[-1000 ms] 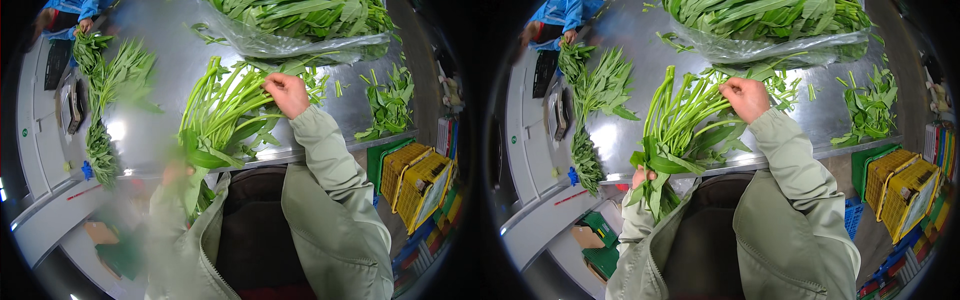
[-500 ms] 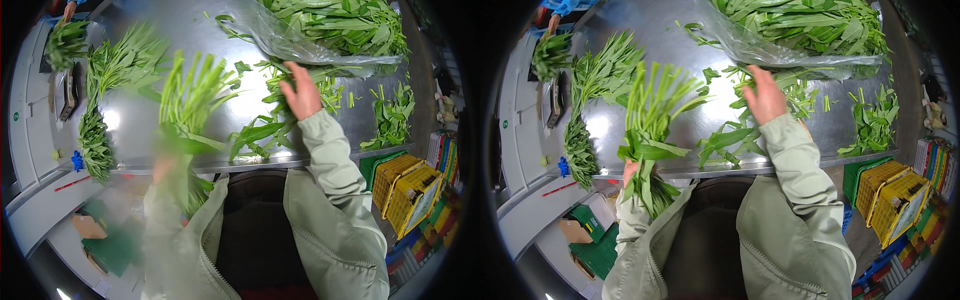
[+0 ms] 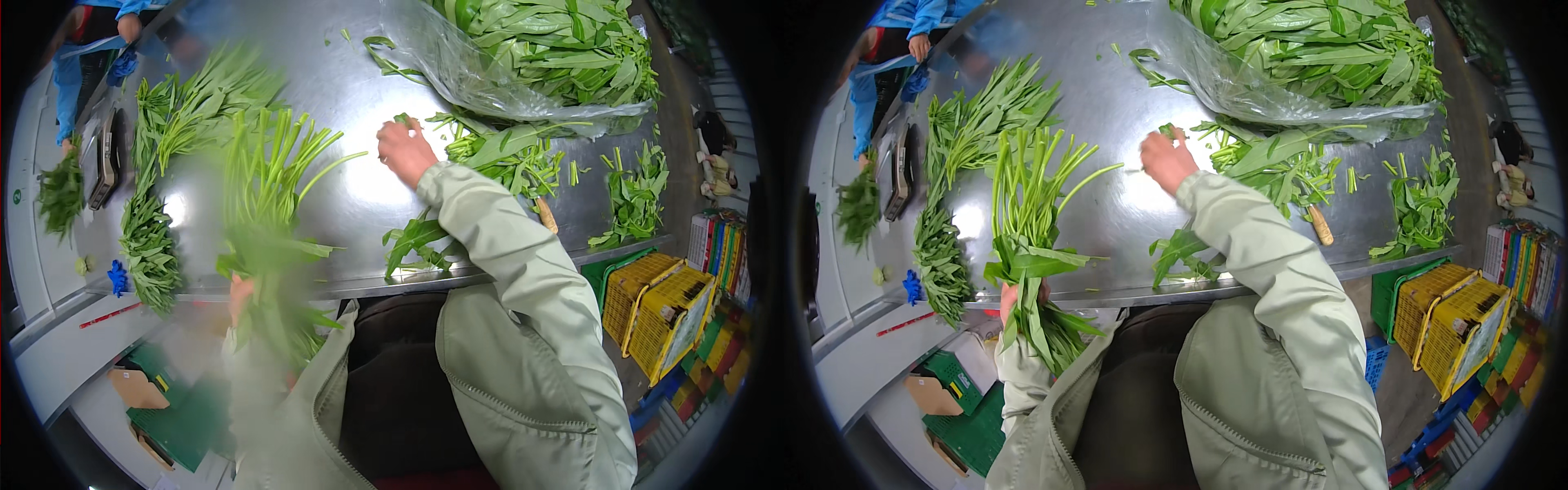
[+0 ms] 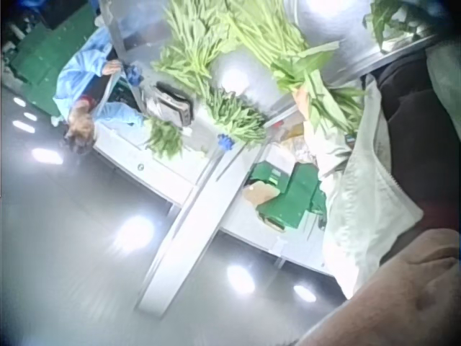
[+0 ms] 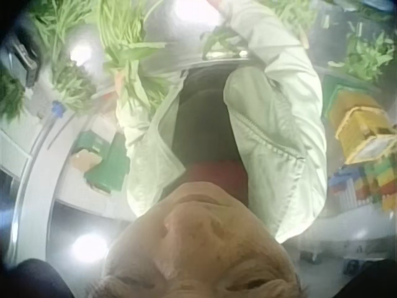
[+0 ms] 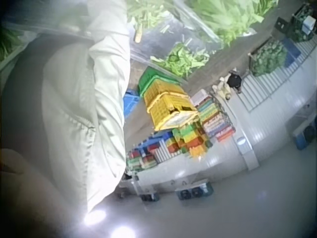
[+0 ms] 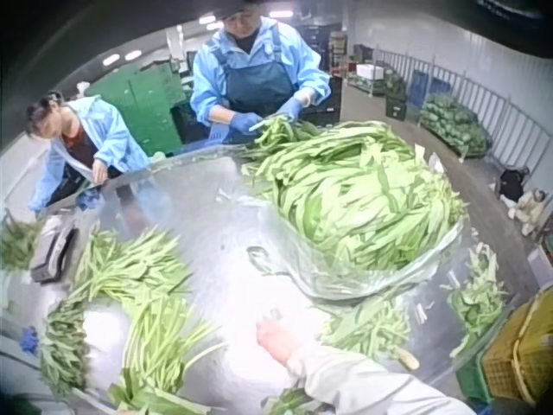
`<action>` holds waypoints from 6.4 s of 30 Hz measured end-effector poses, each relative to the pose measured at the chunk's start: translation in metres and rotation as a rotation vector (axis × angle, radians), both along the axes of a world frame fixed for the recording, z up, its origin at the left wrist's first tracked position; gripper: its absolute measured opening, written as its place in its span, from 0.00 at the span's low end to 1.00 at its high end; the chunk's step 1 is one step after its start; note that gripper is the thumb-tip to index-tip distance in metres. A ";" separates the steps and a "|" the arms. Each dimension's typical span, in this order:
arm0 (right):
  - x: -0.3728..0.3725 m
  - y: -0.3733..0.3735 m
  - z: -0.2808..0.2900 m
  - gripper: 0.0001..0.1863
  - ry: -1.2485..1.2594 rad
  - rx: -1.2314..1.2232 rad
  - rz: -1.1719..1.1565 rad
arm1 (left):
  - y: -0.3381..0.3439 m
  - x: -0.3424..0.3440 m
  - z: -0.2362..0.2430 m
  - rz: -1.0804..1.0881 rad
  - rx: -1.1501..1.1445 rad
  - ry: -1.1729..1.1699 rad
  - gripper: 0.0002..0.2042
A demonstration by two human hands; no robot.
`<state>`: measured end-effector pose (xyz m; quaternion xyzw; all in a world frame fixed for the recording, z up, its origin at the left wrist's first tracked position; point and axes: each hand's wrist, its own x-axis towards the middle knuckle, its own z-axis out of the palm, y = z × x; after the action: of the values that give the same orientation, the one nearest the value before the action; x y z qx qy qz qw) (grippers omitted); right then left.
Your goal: The person processes leafy greens on a metal table by cutting the stem ends with a knife and sorting, plucking, and gathering the stalks into bundles by hand.
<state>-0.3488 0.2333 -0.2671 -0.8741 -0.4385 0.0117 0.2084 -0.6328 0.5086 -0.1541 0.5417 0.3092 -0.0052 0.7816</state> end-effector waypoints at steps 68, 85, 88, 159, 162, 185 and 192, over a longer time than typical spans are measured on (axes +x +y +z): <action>-0.124 -0.171 -0.006 0.12 0.161 0.189 0.414 | -0.133 0.149 0.080 -0.750 1.317 -0.255 0.39; -0.063 -0.201 0.089 0.17 0.150 -0.006 -0.200 | -0.140 0.075 0.052 -0.611 1.437 -0.117 0.46; -0.051 -0.159 0.091 0.19 0.184 0.039 -0.144 | -0.167 0.046 0.021 -0.310 0.699 -0.052 0.30; -0.113 -0.083 0.156 0.12 1.433 0.946 -0.178 | -0.184 0.061 0.054 0.504 0.204 -0.174 0.10; -0.121 -0.055 0.109 0.12 1.695 0.746 -0.341 | -0.198 0.070 -0.001 0.285 -0.449 -0.011 0.10; -0.128 -0.106 0.081 0.15 0.869 0.250 -0.247 | -0.222 0.059 -0.048 0.024 -0.749 0.043 0.19; -0.130 -0.099 0.076 0.11 1.208 0.363 -0.379 | -0.220 0.063 -0.046 -0.080 -0.570 0.052 0.18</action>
<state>-0.4786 0.1344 -0.1909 -0.7268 -0.0779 0.3892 0.5605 -0.5695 0.2886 -0.1999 0.3114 0.2935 -0.1364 0.8935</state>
